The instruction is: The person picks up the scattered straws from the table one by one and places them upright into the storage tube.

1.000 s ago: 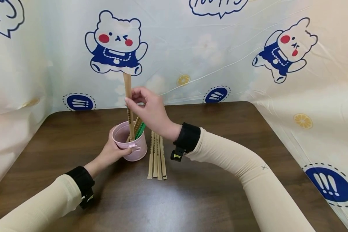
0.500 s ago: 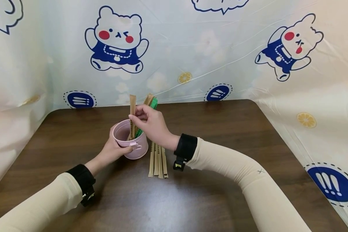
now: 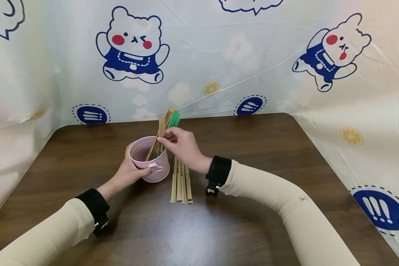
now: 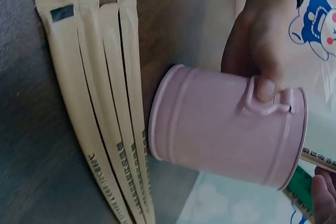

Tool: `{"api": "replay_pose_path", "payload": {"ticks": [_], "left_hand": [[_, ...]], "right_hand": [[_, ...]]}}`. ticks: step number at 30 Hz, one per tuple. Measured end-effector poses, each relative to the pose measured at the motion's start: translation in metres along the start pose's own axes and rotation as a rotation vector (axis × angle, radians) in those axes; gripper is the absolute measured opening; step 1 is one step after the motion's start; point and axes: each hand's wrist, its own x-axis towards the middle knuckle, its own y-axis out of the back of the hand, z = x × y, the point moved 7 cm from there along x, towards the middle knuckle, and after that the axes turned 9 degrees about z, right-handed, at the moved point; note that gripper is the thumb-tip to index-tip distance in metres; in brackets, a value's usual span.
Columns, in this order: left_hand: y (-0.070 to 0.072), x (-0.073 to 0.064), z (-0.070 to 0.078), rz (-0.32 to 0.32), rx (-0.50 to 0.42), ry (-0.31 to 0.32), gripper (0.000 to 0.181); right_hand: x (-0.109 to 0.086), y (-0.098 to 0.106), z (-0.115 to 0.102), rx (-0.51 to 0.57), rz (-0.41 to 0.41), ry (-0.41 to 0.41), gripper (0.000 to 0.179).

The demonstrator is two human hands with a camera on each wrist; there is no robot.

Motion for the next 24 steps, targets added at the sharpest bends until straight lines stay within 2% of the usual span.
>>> {"api": "replay_pose_path", "payload": {"ticks": [9,16,24], "left_hand": [[-0.002,-0.003,-0.006,-0.022,-0.011,0.008,0.099],[-0.003,-0.003,-0.005,-0.013,-0.039,0.003,0.098],[-0.003,0.001,0.001,-0.018,-0.063,-0.032,0.098]], "right_hand": [[0.003,0.006,0.024,0.029,0.041,-0.124,0.017],[0.000,0.008,0.036,0.026,0.040,-0.145,0.020],[0.006,0.026,0.054,-0.071,0.022,-0.173,0.021]]}}
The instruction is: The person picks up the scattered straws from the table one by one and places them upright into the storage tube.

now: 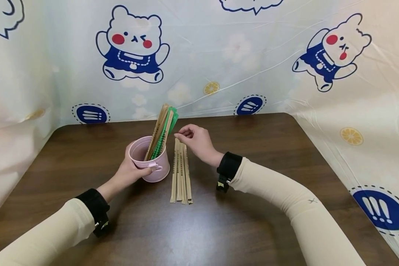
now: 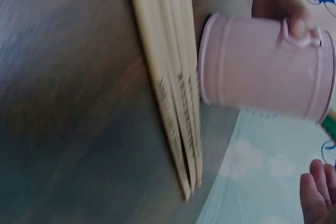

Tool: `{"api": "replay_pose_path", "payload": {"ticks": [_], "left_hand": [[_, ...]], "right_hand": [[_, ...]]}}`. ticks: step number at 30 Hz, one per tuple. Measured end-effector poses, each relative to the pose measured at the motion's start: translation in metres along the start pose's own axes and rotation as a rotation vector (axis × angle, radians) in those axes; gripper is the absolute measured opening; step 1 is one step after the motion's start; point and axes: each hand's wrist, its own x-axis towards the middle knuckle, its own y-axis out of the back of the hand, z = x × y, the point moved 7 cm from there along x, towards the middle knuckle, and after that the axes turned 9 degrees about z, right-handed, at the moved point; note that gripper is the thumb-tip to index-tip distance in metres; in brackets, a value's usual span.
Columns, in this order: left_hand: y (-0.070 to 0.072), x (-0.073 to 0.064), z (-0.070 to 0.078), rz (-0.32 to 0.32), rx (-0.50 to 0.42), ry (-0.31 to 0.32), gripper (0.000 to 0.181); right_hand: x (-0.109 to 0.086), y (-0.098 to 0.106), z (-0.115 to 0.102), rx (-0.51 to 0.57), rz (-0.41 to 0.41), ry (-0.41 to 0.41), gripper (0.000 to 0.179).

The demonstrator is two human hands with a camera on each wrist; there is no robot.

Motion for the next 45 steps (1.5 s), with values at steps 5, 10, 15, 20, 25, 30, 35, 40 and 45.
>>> {"api": "replay_pose_path", "payload": {"ticks": [5,10,15,20,25,30,35,40,45], "left_hand": [[0.002,0.001,0.001,0.000,0.005,0.001,0.098],[0.001,0.002,0.002,-0.006,-0.041,-0.043,0.097],[0.000,0.001,0.001,-0.006,-0.030,-0.041,0.096],[0.000,-0.001,-0.002,0.001,-0.009,-0.006,0.097],[0.000,-0.001,-0.001,0.000,0.005,0.007,0.099],[0.000,-0.001,0.002,-0.003,-0.020,-0.037,0.098],[0.001,0.001,0.002,-0.005,-0.034,-0.058,0.097],[0.002,0.001,0.003,-0.012,-0.067,-0.087,0.096],[0.000,0.000,0.002,-0.007,-0.028,-0.043,0.098]], "right_hand": [[0.014,0.003,0.017,-0.089,-0.079,-0.043,0.022],[0.020,-0.004,0.040,-0.181,-0.228,-0.188,0.023],[0.019,-0.015,0.059,-0.243,-0.334,-0.294,0.026],[0.020,-0.028,0.068,-0.346,-0.364,-0.367,0.026],[0.018,-0.038,0.072,-0.409,-0.391,-0.383,0.023],[0.019,-0.044,0.071,-0.449,-0.386,-0.384,0.025],[0.020,-0.045,0.070,-0.436,-0.367,-0.418,0.025],[0.021,-0.046,0.069,-0.426,-0.363,-0.432,0.025],[0.018,-0.044,0.072,-0.399,-0.366,-0.445,0.027]]}}
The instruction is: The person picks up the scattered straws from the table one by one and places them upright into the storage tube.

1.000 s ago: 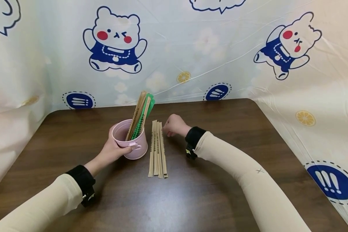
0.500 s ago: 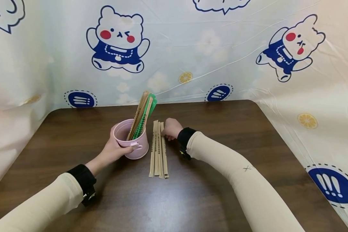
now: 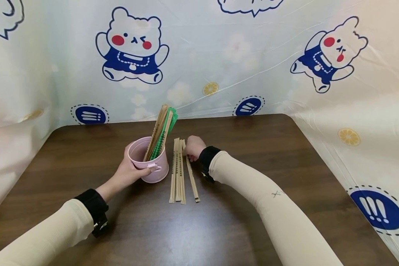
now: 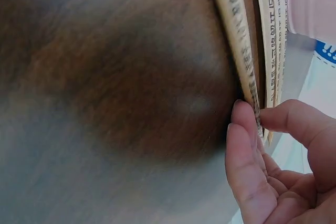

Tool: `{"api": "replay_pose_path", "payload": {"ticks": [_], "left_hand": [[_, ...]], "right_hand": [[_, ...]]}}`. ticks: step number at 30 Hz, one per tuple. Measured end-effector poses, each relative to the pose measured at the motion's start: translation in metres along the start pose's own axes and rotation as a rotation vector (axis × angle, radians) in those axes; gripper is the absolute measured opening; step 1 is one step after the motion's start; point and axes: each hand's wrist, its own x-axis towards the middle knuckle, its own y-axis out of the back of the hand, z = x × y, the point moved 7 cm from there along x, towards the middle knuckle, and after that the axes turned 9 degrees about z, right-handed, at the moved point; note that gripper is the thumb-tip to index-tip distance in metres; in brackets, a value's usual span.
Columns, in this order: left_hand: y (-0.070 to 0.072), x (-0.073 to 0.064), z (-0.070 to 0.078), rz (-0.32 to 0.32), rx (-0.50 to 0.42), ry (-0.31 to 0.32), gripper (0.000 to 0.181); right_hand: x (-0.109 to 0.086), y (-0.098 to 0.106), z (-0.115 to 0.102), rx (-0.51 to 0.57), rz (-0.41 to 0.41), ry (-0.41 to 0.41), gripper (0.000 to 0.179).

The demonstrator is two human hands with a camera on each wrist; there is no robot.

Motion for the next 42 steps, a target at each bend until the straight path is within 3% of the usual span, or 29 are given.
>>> {"api": "replay_pose_path", "payload": {"ticks": [3,7,14,22,25,31,34,37,42], "left_hand": [[0.000,-0.003,-0.002,0.002,0.038,0.041,0.099],[0.000,-0.004,-0.003,0.004,0.049,0.068,0.099],[0.001,-0.003,-0.004,-0.012,0.079,0.089,0.099],[0.001,-0.002,-0.004,-0.003,0.067,0.081,0.099],[0.000,-0.001,-0.004,-0.012,0.057,0.064,0.099],[0.000,0.005,-0.001,-0.012,-0.007,-0.005,0.097],[0.001,0.005,-0.001,-0.008,-0.018,-0.015,0.097],[0.002,0.002,-0.001,-0.002,0.005,0.015,0.097],[0.002,-0.001,-0.002,0.002,0.040,0.058,0.098]], "right_hand": [[-0.002,0.005,0.006,0.053,-0.002,-0.009,0.028],[-0.006,0.023,0.013,0.215,0.022,-0.032,0.018],[-0.006,0.077,0.021,0.478,0.175,-0.039,0.021],[-0.020,0.144,-0.001,0.644,0.370,0.147,0.009],[-0.037,0.170,-0.017,0.681,0.412,0.223,0.010],[-0.079,0.211,-0.062,0.851,0.458,0.397,0.007],[-0.094,0.215,-0.088,0.888,0.481,0.483,0.007],[-0.105,0.203,-0.112,0.878,0.470,0.548,0.013],[-0.117,0.167,-0.143,0.721,0.434,0.672,0.020]]}}
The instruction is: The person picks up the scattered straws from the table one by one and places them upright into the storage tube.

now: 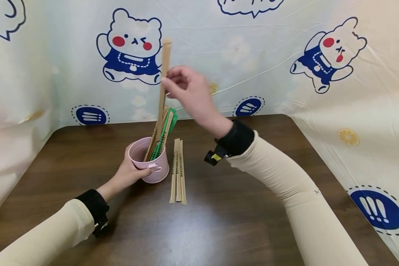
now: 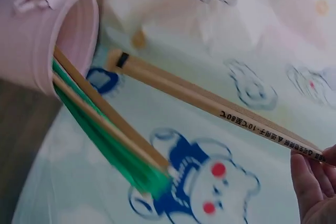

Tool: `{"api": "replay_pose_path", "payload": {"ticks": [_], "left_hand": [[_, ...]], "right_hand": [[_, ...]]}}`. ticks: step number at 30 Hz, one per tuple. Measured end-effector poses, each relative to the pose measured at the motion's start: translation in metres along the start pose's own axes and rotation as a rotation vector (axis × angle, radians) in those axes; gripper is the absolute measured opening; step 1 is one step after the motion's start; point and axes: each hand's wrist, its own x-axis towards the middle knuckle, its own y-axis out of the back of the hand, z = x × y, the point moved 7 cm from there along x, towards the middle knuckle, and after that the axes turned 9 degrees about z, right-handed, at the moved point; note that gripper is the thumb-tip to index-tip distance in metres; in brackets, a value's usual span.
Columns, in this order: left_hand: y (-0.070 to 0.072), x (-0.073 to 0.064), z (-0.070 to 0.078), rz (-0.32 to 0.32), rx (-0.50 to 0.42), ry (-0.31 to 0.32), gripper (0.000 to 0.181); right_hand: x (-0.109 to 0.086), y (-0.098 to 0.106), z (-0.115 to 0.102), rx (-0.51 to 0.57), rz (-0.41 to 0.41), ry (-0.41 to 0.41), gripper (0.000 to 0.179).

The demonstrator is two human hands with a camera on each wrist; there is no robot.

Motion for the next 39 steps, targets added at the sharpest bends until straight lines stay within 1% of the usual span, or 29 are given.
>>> {"api": "replay_pose_path", "payload": {"ticks": [4,6,9,14,17,23,28,31,35,39], "left_hand": [[0.001,0.000,-0.001,0.011,0.022,0.019,0.098],[0.002,-0.001,-0.002,0.011,0.046,0.042,0.100],[0.003,-0.002,-0.004,-0.002,0.068,0.073,0.101],[0.002,-0.001,-0.002,-0.018,0.072,0.071,0.101],[0.002,-0.001,-0.001,-0.016,0.070,0.062,0.100],[0.001,-0.001,0.001,-0.009,0.062,0.043,0.099],[0.000,-0.002,0.000,0.001,0.061,0.036,0.099],[0.000,-0.002,-0.001,0.000,0.060,0.037,0.099],[0.000,-0.002,-0.001,0.002,0.046,0.031,0.099],[0.000,-0.001,0.000,0.015,0.017,0.005,0.098]], "right_hand": [[-0.015,-0.031,0.006,-0.107,-0.083,0.100,0.020],[-0.023,-0.041,0.011,-0.163,-0.111,0.129,0.021],[-0.031,-0.052,0.021,-0.224,-0.135,0.150,0.022],[-0.041,-0.062,0.037,-0.252,-0.164,0.172,0.021],[-0.047,-0.066,0.047,-0.258,-0.185,0.160,0.021],[-0.059,-0.073,0.069,-0.294,-0.248,0.109,0.024],[-0.063,-0.076,0.087,-0.337,-0.276,0.033,0.024],[-0.064,-0.076,0.094,-0.357,-0.286,-0.007,0.025],[-0.062,-0.071,0.093,-0.349,-0.273,-0.024,0.032],[-0.056,-0.061,0.080,-0.329,-0.231,0.001,0.036]]}}
